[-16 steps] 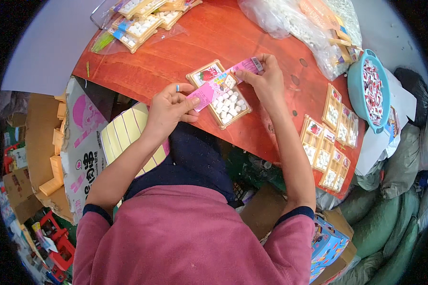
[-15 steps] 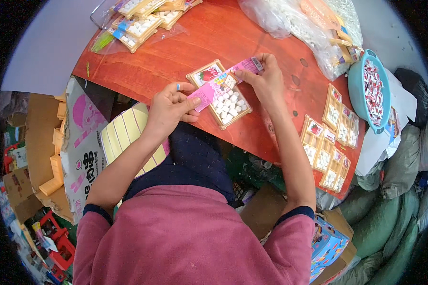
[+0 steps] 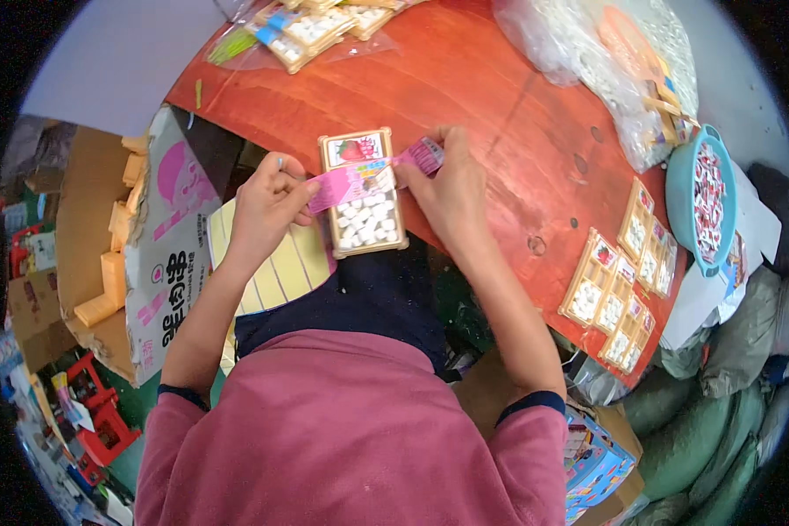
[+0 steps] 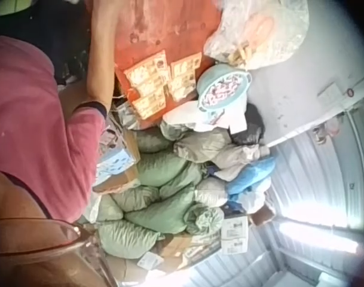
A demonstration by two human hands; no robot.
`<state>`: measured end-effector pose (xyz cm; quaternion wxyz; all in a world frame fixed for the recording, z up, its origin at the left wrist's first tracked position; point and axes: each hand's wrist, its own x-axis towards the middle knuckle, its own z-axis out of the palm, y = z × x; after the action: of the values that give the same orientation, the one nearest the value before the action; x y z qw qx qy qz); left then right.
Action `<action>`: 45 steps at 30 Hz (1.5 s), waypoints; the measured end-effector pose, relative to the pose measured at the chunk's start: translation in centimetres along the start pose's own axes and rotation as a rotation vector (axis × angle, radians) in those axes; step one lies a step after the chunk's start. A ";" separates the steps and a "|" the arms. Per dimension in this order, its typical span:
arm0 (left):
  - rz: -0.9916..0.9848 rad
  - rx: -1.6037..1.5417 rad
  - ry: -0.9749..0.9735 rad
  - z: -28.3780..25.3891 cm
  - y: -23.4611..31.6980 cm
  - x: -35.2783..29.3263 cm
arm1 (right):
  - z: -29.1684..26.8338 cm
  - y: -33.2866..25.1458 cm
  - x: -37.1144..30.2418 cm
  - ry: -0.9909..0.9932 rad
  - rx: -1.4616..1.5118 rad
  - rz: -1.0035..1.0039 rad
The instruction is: Manually packaging products by wrapping them with paper labels or bands.
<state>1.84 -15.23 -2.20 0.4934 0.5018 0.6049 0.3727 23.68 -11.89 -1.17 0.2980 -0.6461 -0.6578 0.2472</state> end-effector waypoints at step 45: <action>-0.225 -1.475 -0.301 2.1 -4.6 -2.5 | 3.4 -5.3 -2.1 -0.345 1.017 0.361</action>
<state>2.81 -18.75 -6.51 0.8130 0.0227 0.1728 0.5556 17.54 -14.00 0.06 0.4130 -0.4738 -0.3744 0.6818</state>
